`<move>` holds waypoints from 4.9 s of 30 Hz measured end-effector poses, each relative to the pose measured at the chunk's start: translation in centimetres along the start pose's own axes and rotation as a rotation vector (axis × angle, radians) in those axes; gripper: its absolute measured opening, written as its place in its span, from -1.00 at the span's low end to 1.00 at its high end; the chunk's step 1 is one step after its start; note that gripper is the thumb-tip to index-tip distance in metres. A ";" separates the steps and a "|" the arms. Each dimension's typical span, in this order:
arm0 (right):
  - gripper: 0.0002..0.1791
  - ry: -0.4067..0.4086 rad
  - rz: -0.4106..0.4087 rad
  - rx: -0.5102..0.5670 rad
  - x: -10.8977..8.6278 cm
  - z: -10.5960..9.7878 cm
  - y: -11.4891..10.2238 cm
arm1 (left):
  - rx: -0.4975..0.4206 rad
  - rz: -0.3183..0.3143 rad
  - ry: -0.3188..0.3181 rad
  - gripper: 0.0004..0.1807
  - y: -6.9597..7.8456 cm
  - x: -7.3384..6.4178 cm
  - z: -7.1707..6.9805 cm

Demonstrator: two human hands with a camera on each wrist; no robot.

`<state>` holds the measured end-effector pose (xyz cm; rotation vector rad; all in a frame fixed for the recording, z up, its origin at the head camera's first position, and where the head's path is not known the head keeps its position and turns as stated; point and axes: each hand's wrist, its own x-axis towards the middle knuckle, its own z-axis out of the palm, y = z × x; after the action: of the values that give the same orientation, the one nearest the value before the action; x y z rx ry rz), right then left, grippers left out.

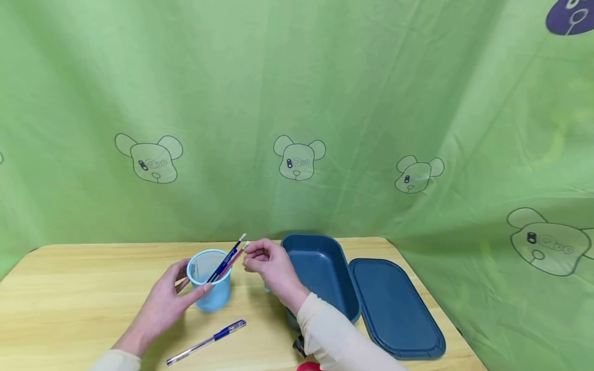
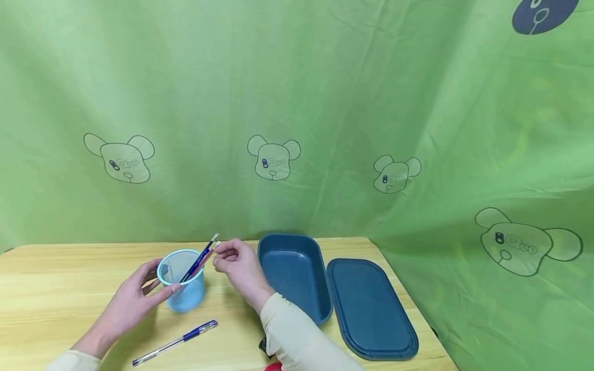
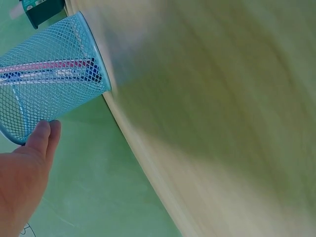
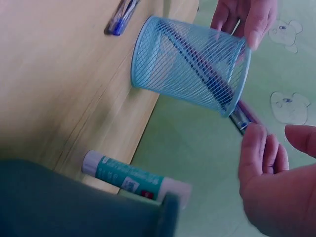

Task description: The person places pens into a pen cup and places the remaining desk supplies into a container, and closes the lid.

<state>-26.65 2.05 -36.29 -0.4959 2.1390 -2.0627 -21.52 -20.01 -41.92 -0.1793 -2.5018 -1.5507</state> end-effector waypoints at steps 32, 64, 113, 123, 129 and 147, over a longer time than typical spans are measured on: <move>-0.78 -0.268 0.074 -0.378 -4.2 1.4 2.3 | 0.030 -0.020 -0.019 -0.02 -0.2 -0.2 -0.2; -0.76 -0.315 -0.005 -1.108 -4.2 3.0 4.9 | 0.010 -0.001 -0.012 -0.04 -0.5 0.0 -0.3; -0.81 -0.347 -0.049 -0.325 -4.7 -1.3 2.1 | 0.007 -0.009 0.011 -0.04 -0.2 -0.3 -0.1; -0.74 -0.332 -0.057 -0.229 -4.5 -1.2 1.7 | 0.031 -0.005 0.005 -0.04 -0.2 -0.4 -0.3; -0.79 -0.218 -0.064 -0.101 -5.1 -1.0 -0.8 | 0.016 0.002 0.012 -0.05 -0.4 -0.3 -0.1; -0.70 -0.036 -0.133 0.065 -3.1 -3.6 -1.0 | 0.038 0.020 0.022 -0.08 -0.4 -0.3 0.2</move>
<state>-24.72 6.43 -35.52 -0.6785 2.0634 -2.1663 -21.36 -19.97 -42.40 -0.1794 -2.5029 -1.4877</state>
